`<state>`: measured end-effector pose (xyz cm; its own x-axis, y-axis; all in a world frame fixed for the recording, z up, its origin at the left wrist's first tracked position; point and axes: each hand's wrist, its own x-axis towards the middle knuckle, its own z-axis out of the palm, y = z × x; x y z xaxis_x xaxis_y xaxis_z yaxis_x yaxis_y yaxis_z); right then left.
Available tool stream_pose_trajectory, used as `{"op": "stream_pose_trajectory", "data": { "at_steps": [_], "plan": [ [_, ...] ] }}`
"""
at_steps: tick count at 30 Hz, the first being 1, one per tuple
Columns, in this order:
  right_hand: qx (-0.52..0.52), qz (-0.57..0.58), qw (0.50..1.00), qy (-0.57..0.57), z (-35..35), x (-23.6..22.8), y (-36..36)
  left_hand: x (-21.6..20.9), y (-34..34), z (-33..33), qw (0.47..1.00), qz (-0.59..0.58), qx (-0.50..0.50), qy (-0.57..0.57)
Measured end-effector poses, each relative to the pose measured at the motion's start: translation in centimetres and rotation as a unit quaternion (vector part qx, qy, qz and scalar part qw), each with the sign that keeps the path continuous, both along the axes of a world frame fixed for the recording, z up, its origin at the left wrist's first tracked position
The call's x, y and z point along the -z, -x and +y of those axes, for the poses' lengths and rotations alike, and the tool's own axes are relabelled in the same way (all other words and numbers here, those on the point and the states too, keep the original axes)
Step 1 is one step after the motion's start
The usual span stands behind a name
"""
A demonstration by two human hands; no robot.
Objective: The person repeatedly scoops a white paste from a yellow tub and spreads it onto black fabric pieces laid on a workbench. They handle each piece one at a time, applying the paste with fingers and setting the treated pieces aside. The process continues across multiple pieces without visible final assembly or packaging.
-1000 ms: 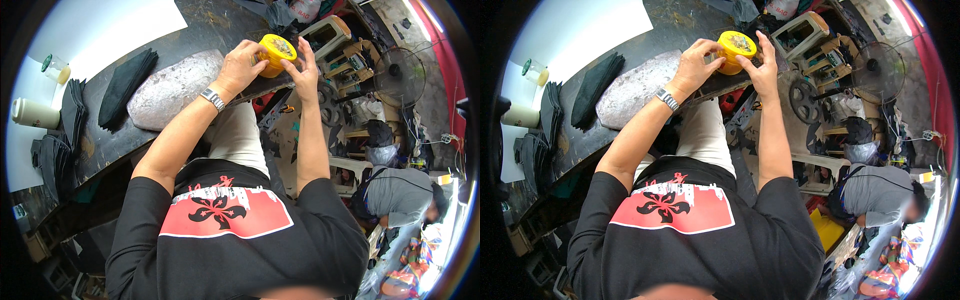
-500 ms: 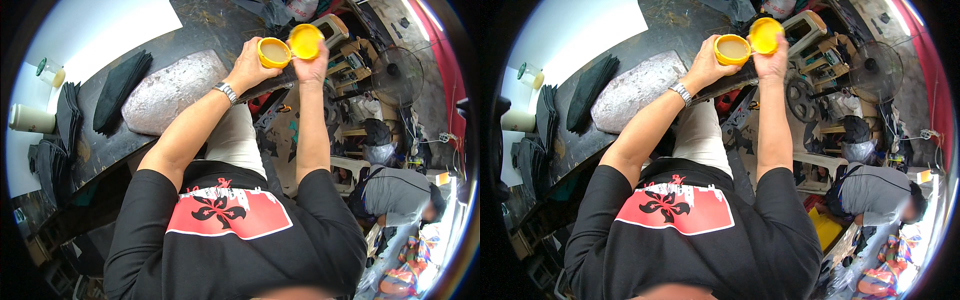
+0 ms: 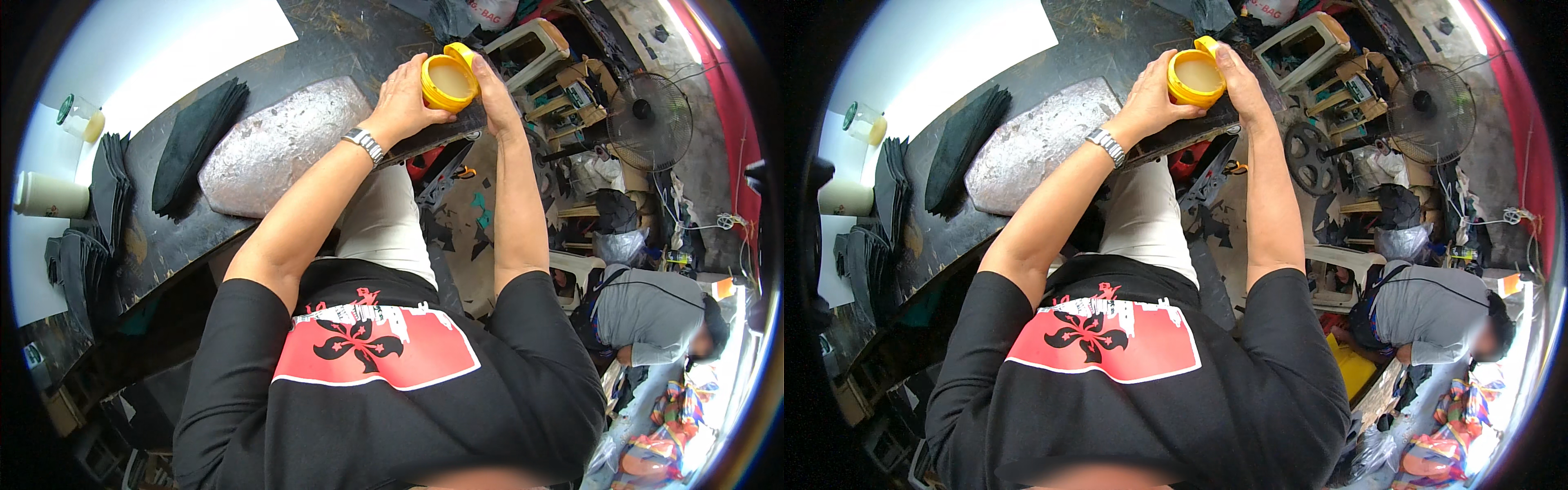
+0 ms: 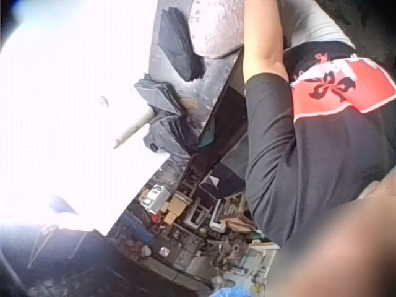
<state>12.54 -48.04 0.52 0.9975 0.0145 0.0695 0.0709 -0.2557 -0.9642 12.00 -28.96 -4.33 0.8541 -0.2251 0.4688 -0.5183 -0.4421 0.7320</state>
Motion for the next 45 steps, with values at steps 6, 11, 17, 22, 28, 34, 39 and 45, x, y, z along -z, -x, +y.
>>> {"op": "stream_pose_trajectory", "data": {
  "at_steps": [6, 11, 17, 22, 28, 34, 39, 45],
  "plan": [
    [0.030, -0.075, 0.997, 0.013, 0.1, 0.9, 0.2, -1.3, 1.8, 2.2, 0.998, -0.041, 0.003, 0.051],
    [0.156, -0.197, 0.968, -0.020, 2.0, 0.9, 2.3, -2.9, 1.5, 3.0, 0.988, -0.150, 0.017, -0.035],
    [0.156, -0.255, 0.954, -0.025, 2.8, 1.1, 5.7, -3.6, 0.9, 3.4, 0.975, -0.174, 0.026, -0.138],
    [0.161, -0.269, 0.949, -0.041, 3.8, 2.2, 7.8, -3.4, 0.5, 3.5, 0.975, -0.173, 0.045, -0.134],
    [0.134, -0.230, 0.963, 0.040, 5.5, 2.8, 8.4, -2.9, 0.0, 3.4, 0.975, -0.165, 0.064, -0.133],
    [0.154, -0.248, 0.950, 0.112, 5.3, 3.3, 7.4, -3.5, 0.5, 3.4, 0.995, -0.047, 0.065, -0.056],
    [0.168, -0.254, 0.950, 0.075, 5.6, 3.2, 6.9, -5.0, 1.6, 4.1, 0.978, 0.090, 0.172, -0.073],
    [0.171, -0.211, 0.962, -0.005, 5.8, 2.3, 7.0, -2.4, 10.6, 3.8, 0.957, 0.061, 0.257, -0.119]
  ]
}}
